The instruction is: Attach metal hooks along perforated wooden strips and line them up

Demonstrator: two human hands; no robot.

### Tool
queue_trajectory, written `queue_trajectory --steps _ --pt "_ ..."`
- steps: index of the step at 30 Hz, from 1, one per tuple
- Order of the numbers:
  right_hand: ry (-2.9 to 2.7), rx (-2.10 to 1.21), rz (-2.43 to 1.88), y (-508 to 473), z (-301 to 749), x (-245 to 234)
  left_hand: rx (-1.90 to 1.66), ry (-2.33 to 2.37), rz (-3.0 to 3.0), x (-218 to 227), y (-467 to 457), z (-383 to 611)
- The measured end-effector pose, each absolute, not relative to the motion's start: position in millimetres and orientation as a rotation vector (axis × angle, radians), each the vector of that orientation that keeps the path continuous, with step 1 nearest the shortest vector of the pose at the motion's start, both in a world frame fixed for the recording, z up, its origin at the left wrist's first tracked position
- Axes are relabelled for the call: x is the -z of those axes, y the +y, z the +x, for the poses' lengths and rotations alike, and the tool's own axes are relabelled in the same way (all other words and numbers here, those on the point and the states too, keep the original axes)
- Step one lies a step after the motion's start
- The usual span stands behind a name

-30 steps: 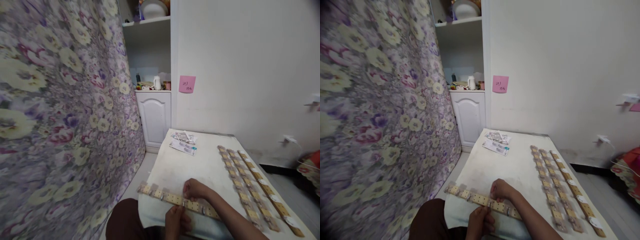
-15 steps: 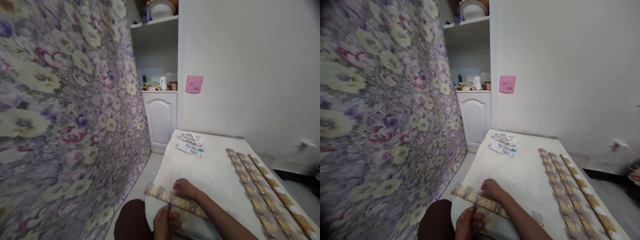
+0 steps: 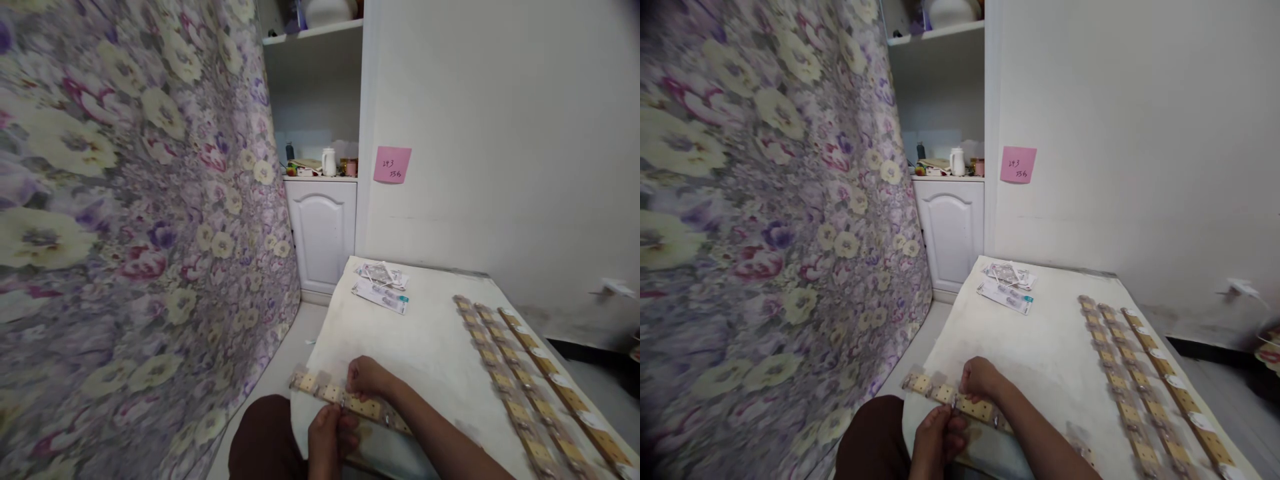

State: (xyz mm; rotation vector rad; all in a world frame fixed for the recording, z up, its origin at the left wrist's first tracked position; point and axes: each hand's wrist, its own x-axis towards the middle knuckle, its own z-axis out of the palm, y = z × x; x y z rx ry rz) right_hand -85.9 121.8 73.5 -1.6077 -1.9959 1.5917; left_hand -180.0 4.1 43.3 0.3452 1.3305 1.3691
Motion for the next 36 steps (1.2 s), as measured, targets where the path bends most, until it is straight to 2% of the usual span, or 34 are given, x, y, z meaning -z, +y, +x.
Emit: queue_trajectory --steps 13,36 --pt "-1.985 -1.608 -1.545 111.2 -82.2 -92.0 -1.351 1.367 0.452 -25.6 8.6 -182.3" --pt "-1.97 -1.536 -1.575 118.1 -59.3 -63.9 -1.293 1.431 0.603 -19.9 8.8 -176.8"
